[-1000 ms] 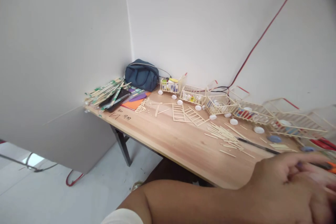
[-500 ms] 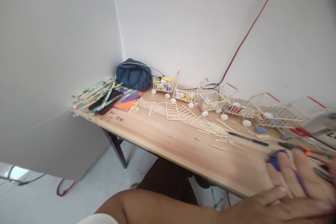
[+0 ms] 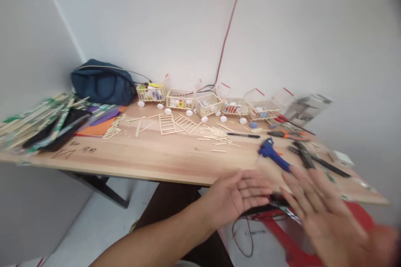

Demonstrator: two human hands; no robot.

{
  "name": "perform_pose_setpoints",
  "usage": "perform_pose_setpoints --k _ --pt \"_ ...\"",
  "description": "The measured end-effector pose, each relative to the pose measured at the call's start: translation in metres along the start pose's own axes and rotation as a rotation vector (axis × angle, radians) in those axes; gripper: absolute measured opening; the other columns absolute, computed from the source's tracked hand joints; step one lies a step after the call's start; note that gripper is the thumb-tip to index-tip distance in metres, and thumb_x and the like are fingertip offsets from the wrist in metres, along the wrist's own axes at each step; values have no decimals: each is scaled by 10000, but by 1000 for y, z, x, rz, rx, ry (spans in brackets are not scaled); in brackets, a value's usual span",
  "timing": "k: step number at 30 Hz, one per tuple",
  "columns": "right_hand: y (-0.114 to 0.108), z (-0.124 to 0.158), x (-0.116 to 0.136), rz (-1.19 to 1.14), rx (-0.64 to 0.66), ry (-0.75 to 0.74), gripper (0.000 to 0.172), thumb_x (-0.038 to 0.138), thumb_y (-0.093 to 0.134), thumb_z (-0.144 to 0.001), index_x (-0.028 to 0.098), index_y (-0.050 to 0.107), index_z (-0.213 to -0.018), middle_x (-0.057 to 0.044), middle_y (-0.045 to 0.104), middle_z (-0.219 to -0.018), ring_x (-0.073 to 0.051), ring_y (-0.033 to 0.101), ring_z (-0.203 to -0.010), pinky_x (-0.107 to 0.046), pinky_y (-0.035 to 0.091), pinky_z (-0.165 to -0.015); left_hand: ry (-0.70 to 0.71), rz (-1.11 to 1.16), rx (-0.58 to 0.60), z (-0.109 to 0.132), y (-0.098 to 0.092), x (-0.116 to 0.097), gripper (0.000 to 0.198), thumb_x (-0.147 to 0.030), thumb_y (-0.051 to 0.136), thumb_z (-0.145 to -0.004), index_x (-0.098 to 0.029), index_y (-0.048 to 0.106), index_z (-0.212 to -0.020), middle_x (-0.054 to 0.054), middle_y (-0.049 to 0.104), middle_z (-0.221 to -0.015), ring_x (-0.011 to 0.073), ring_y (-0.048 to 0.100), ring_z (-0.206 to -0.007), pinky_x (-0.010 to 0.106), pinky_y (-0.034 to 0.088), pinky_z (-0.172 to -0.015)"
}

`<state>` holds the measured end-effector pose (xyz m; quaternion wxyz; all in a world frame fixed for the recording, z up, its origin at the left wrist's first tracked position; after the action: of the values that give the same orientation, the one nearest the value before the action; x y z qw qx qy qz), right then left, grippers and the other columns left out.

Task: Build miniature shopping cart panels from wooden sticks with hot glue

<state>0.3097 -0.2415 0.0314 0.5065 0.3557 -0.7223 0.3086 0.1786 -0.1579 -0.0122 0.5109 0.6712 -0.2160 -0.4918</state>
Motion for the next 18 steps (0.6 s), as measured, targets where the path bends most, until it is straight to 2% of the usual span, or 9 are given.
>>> perform_pose_setpoints --k 1,2,4,6,8,10,14,16,18 --pt "10 3 -5 -76 26 38 705 731 204 -878 339 460 -1405 -90 456 -1480 -316 475 -1315 -554 423 -1019 -17 55 -11 0 1 -1 370 -360 484 -927 -70 658 -1080 196 686 -1136 262 648 -1106 464 370 -1075" --pt "15 6 -9 -83 12 57 667 702 208 -896 353 448 -1411 -73 465 -1476 -293 475 -1320 -537 412 -1035 -36 94 -23 0 1 1 391 -365 452 -944 -62 663 -1074 189 696 -1112 248 662 -1074 451 368 -1077" --pt "27 13 -20 -41 17 105 562 584 417 -910 353 432 -1423 -67 469 -1473 -262 472 -1326 -490 406 -1054 -75 143 -36 0 0 10 427 -375 417 -962 -50 668 -1079 180 704 -1096 228 672 -1042 429 365 -1081" --pt "34 20 -30 79 1 154 589 500 562 -877 291 449 -1417 -104 500 -1444 -260 466 -1329 -463 400 -1066 -107 155 -39 1 0 25 447 -394 421 -962 -49 672 -1092 181 695 -1134 223 661 -1069 411 359 -1090" --pt "35 26 -40 137 -58 205 529 498 584 -867 230 545 -1322 -133 587 -1347 -269 544 -1247 -435 454 -1019 -129 126 -35 2 1 42 454 -417 444 -954 -61 672 -1121 189 649 -1236 228 619 -1157 401 347 -1103" --pt "34 32 -50 45 -143 263 435 509 558 -881 210 608 -1193 -127 677 -1204 -260 644 -1089 -401 534 -903 -85 44 -47 3 -1 51 456 -414 466 -946 -92 632 -1223 182 556 -1371 238 538 -1268 410 332 -1117" --pt "31 38 -72 -298 -292 392 253 485 560 -889 252 615 -969 -16 737 -856 -189 699 -739 -333 588 -656 43 -382 146 12 20 48 561 -405 463 -945 -135 433 -1436 149 372 -1521 255 376 -1396 431 278 -1149" --pt "31 34 -77 -419 -286 415 237 480 569 -882 255 592 -813 33 665 -664 -150 645 -585 -299 574 -582 126 -750 208 18 31 46 567 -389 426 -957 -197 342 -1484 88 304 -1564 238 282 -1443 415 204 -1180" --pt "35 27 -78 -504 -209 421 340 500 558 -874 244 543 -651 55 527 -498 -127 546 -443 -278 544 -503 200 -1061 294 24 42 49 639 -389 442 -940 -243 222 -1521 59 250 -1587 260 274 -1445 419 215 -1176"
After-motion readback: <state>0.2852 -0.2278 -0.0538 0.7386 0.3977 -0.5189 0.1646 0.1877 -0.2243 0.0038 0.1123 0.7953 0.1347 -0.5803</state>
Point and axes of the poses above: each hand's wrist, its own z-axis away from the middle knuckle, its own y-axis out of the palm, x = y × z, the point moved 10 cm from there along -z, towards the middle knuckle
